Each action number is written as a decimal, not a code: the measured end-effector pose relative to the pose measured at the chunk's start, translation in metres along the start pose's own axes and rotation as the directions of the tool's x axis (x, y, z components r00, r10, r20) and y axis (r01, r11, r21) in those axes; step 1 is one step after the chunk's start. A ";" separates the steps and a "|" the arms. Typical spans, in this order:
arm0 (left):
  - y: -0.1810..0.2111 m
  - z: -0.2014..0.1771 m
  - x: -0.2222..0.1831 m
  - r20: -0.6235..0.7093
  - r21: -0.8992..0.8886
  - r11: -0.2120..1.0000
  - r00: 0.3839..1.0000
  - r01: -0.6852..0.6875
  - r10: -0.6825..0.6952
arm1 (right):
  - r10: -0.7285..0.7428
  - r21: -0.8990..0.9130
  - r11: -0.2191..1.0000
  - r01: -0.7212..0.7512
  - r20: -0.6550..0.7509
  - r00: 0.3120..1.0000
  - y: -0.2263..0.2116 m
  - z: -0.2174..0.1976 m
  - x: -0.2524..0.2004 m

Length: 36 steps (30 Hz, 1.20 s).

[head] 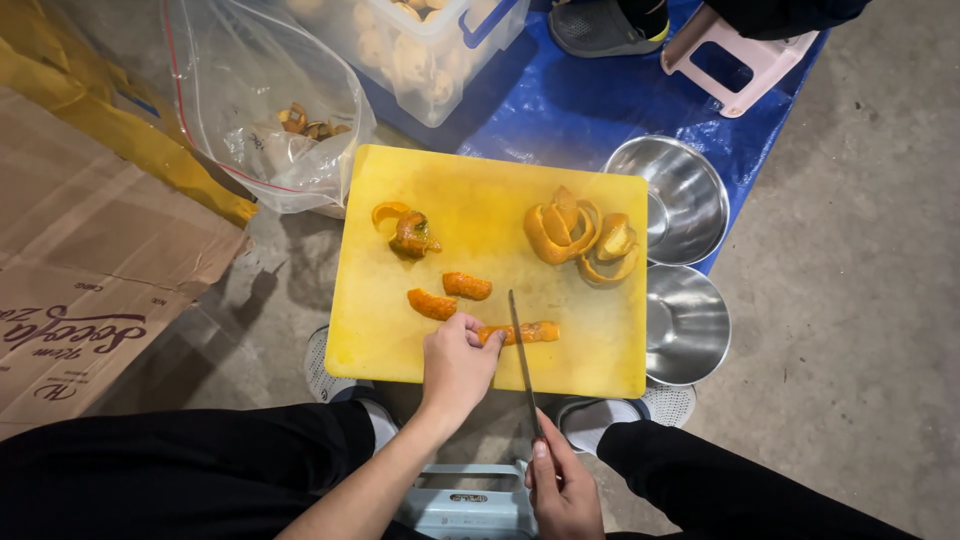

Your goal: Using a knife to remove the white pith from citrus fruit peels on a cutting board.

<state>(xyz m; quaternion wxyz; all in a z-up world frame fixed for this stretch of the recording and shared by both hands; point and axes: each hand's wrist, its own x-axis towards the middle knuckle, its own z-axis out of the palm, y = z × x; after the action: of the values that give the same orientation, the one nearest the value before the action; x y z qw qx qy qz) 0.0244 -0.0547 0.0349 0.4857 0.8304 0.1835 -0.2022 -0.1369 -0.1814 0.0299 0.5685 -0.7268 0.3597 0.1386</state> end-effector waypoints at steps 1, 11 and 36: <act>-0.003 0.001 0.000 -0.002 0.001 1.000 1.000 0.003 -0.003 | 0.002 0.000 1.000 -0.002 0.003 1.000 -0.002 0.001 -0.001; -0.019 0.003 -0.001 -0.030 -0.013 0.989 0.988 -0.149 0.149 | -0.109 0.088 0.991 0.103 0.069 0.992 -0.030 0.011 0.031; -0.093 0.060 -0.033 0.770 -0.060 -0.089 -0.103 -0.994 0.630 | -0.209 0.705 0.522 0.480 -0.440 0.873 -0.053 -0.007 0.001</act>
<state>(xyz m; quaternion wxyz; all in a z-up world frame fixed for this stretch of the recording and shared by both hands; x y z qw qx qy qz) -0.0602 -0.0685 -0.0429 0.2390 0.7044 -0.6604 -0.1028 -0.1019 -0.1831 0.0698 0.7854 -0.4643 0.3114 -0.2658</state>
